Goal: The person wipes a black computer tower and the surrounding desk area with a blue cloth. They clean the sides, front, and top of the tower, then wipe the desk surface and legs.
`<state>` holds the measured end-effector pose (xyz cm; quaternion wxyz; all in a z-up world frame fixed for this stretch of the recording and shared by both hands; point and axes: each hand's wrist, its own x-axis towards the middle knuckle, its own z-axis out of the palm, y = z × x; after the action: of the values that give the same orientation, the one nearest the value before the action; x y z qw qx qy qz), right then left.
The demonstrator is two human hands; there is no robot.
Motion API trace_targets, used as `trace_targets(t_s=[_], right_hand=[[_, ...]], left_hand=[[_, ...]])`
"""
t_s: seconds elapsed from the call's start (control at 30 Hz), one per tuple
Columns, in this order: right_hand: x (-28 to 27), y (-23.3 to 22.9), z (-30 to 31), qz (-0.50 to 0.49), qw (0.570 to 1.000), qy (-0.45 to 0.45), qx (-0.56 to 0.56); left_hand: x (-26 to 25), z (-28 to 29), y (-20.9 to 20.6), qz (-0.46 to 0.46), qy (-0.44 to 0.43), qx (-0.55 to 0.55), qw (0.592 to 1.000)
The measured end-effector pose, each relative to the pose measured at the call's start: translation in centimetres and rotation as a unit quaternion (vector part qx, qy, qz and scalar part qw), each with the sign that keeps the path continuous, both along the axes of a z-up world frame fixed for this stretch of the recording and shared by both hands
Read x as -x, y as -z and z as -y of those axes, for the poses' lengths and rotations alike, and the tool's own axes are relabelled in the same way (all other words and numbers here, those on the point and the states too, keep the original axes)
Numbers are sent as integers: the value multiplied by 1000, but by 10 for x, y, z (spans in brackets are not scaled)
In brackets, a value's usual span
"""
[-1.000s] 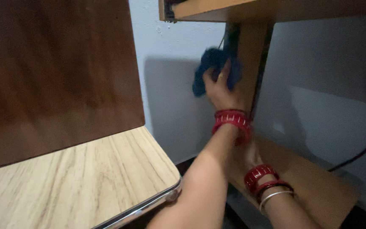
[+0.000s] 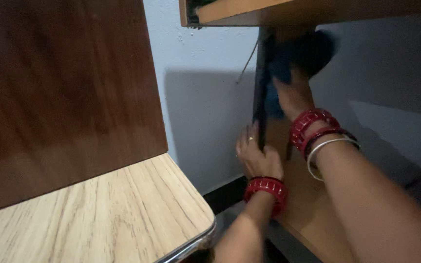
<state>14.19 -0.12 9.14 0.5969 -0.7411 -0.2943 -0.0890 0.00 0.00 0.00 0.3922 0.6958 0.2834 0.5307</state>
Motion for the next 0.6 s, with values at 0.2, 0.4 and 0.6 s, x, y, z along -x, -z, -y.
trace_targets(t_s=[0.2, 0.4, 0.6], right_hand=[[-53, 102, -12, 56, 981, 56, 175], [-39, 181, 11, 81, 823, 17, 562], [1, 209, 5, 152, 896, 61, 412]], left_hand=[[0, -3, 12, -10, -2, 91, 996], [2, -3, 19, -50, 39, 103, 993], [8, -4, 15, -24, 76, 149, 986]])
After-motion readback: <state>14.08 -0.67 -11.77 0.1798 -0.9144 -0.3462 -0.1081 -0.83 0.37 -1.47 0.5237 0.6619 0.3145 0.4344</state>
